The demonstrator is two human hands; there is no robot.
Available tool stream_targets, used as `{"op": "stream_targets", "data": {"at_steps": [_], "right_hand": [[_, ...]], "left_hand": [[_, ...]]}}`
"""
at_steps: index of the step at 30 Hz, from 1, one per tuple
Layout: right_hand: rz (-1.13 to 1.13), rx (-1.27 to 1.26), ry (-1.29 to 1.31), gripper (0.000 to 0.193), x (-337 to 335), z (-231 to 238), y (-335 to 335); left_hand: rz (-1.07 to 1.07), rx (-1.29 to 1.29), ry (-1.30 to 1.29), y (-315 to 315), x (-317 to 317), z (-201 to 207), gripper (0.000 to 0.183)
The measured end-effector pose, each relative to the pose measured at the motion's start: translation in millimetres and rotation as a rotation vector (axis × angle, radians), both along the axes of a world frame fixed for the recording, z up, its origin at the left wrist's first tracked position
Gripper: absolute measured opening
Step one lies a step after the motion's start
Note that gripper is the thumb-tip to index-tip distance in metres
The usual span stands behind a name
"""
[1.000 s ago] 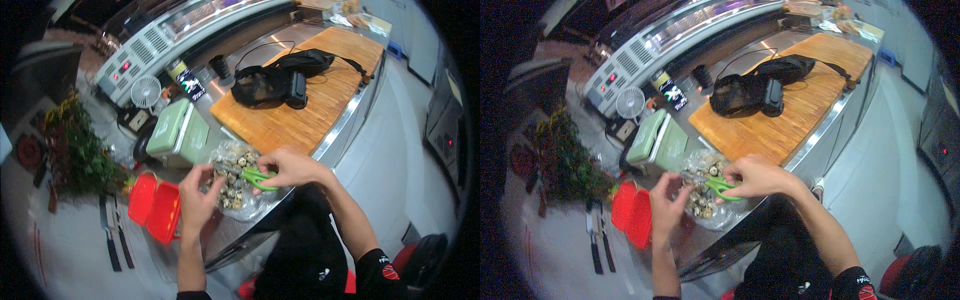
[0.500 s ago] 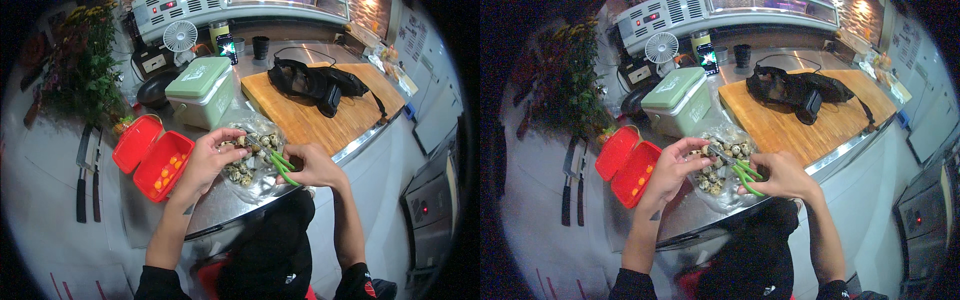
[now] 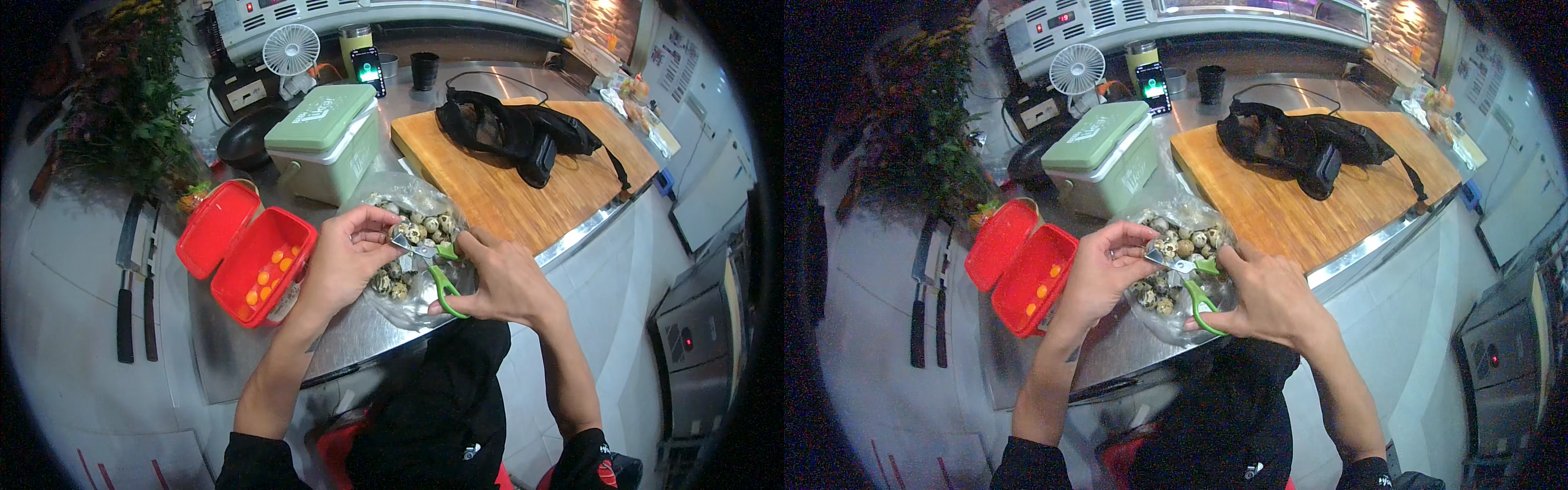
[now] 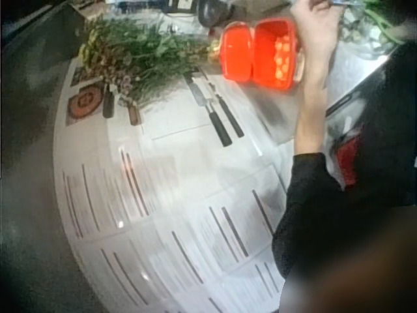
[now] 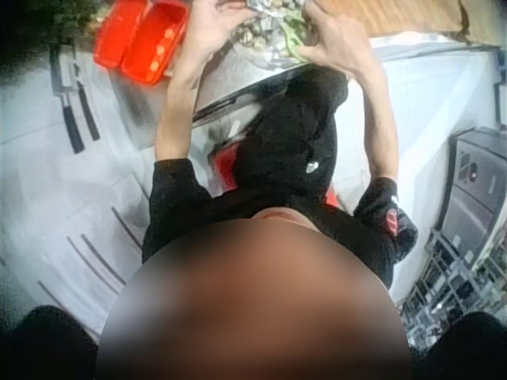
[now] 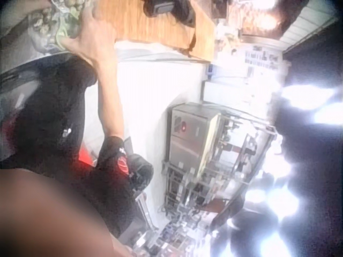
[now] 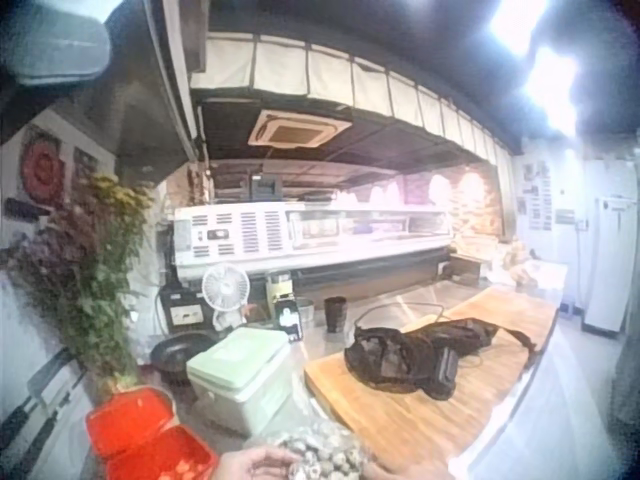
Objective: The person uses green scissors to crack small speckled eggs one by one and drops the contents into a red container. The shells are discarded into a plastic bag on the counter. The process is repeated for multiple eggs.
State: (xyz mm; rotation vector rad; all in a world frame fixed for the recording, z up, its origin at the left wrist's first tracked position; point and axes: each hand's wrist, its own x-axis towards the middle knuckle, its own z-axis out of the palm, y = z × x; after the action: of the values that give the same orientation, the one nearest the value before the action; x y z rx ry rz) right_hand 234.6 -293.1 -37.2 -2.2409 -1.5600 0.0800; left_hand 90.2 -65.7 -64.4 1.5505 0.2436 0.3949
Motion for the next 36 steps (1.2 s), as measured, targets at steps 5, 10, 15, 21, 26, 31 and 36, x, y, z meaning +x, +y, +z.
{"op": "stream_targets", "data": {"at_steps": [5, 10, 15, 21, 26, 31, 36], "right_hand": [[-0.020, -0.055, -0.005, 0.093, -11, 2, 0], [-0.031, -0.087, -0.013, 0.095, -16, 1, 4], [-0.014, -0.088, 0.004, 0.093, -14, 3, 4], [-0.004, -0.059, 0.043, 0.091, -11, 1, 2], [-0.008, -0.059, -0.010, 0.089, -11, 4, -2], [-0.014, -0.061, -0.062, 0.090, -13, 5, 1], [0.005, -0.058, -0.021, 0.090, -10, 4, 4]], "left_hand": [[0.081, 0.179, -0.004, -8, 0, 1, 0.037], [0.104, 0.185, 0.004, -10, 1, 1, 0.036], [0.109, 0.176, -0.006, -10, -1, 1, 0.037], [0.112, 0.152, -0.008, -12, -1, 3, 0.036], [0.120, 0.121, -0.022, -12, -1, 5, 0.034], [0.127, 0.124, -0.036, -14, -1, 4, 0.033], [0.145, 0.124, -0.068, -14, -2, 4, 0.033]]}}
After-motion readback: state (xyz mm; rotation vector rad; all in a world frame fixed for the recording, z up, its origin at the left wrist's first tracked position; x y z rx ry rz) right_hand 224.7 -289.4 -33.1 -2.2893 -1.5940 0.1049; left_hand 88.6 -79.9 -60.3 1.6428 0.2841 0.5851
